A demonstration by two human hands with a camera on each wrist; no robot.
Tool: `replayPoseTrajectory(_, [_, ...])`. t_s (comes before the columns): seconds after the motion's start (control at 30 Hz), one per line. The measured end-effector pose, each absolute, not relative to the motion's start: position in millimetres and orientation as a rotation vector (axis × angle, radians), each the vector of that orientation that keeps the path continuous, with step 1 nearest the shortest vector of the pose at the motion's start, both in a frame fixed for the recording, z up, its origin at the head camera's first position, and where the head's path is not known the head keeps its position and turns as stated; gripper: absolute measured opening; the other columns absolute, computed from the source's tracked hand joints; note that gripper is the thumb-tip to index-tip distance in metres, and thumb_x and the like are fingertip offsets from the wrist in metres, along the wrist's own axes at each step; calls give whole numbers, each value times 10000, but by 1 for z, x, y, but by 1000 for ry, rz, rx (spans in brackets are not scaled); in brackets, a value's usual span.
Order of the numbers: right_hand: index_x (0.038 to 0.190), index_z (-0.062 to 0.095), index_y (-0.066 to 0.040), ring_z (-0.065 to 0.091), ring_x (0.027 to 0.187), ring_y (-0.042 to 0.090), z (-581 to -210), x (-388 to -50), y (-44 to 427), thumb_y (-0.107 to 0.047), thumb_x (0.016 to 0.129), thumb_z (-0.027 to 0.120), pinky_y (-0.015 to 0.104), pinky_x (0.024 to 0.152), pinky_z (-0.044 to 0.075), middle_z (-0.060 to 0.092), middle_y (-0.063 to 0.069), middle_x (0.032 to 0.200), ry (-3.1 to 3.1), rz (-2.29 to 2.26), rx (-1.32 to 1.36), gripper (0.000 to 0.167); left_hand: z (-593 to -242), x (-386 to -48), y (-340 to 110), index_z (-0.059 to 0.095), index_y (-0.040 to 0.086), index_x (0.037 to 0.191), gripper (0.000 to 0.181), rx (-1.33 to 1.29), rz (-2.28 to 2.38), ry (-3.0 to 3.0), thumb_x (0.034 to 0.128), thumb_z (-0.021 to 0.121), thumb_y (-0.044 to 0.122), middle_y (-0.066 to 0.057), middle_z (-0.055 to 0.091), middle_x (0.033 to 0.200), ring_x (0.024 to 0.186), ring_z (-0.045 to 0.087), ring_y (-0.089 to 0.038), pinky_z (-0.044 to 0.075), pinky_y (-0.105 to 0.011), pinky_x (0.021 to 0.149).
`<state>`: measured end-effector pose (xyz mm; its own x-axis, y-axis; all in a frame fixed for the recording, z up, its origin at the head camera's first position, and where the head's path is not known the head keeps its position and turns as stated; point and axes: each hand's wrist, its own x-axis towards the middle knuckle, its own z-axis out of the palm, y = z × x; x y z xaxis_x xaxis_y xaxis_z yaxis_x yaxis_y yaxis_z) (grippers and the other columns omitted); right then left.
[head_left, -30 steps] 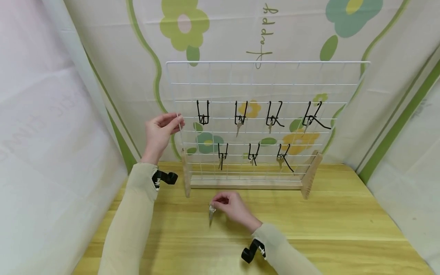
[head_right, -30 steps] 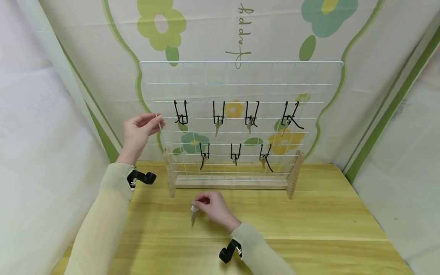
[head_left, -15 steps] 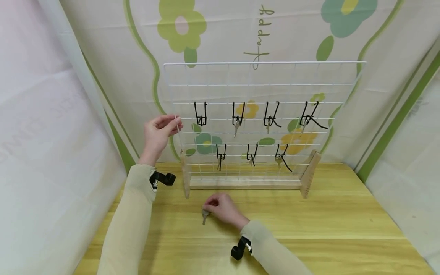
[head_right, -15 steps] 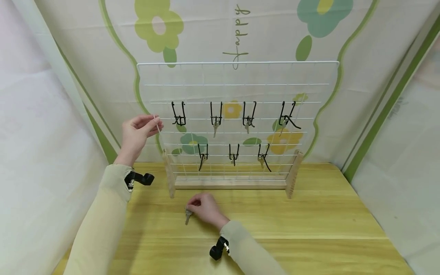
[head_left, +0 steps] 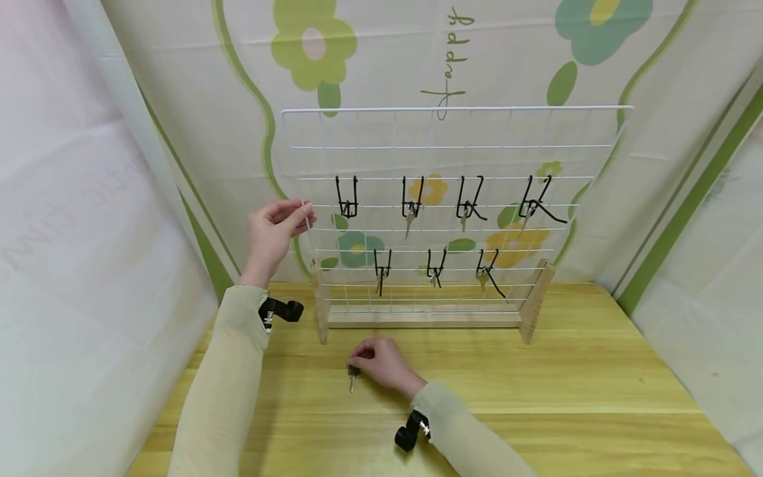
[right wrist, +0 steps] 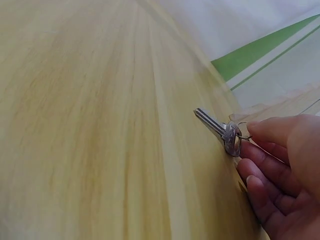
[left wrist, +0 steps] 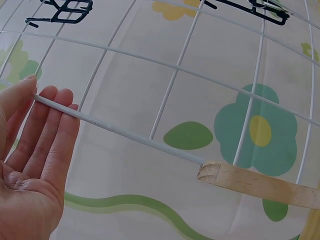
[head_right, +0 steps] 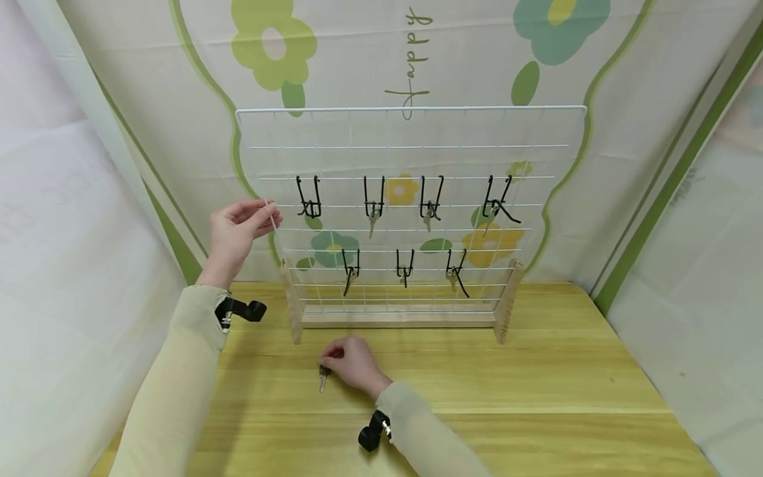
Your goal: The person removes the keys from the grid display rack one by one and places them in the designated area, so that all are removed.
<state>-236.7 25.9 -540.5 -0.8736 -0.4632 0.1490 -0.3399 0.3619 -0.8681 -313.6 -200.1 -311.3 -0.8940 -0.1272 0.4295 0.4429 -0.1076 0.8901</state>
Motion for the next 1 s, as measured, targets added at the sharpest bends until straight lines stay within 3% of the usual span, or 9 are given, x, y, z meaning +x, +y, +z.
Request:
replayPoseTrajectory(0.53, [930,787,-106,651,722,60,-540,-238,23,-142,922,788,234,663,566,710,-103,810,2505,-1529,-667,37,-313,-313,-202,751,-11,1039,243,-348,-2004,-1832,894,811,174,-130,760,973,830,744,-220,616,-315,788])
replayPoseTrajectory(0.73, [1011,785,-94,669,795,87,-537,-238,30,-201,925,790,262,727,579,726,-92,884,2440,-1602,-659,137,-312,-314,-202,747,-16,1049,255,-341,-2004,-1843,897,808,180,-135,759,974,837,744,-223,615,-318,793])
replayPoseTrajectory(1.0, [1076,776,-91,699,860,145,-492,-230,47,-213,930,787,291,760,597,751,-32,985,2384,-1769,-671,191,-312,-311,-202,744,-8,1059,253,-329,-1996,-1864,902,804,182,-129,758,974,838,745,-220,614,-322,797])
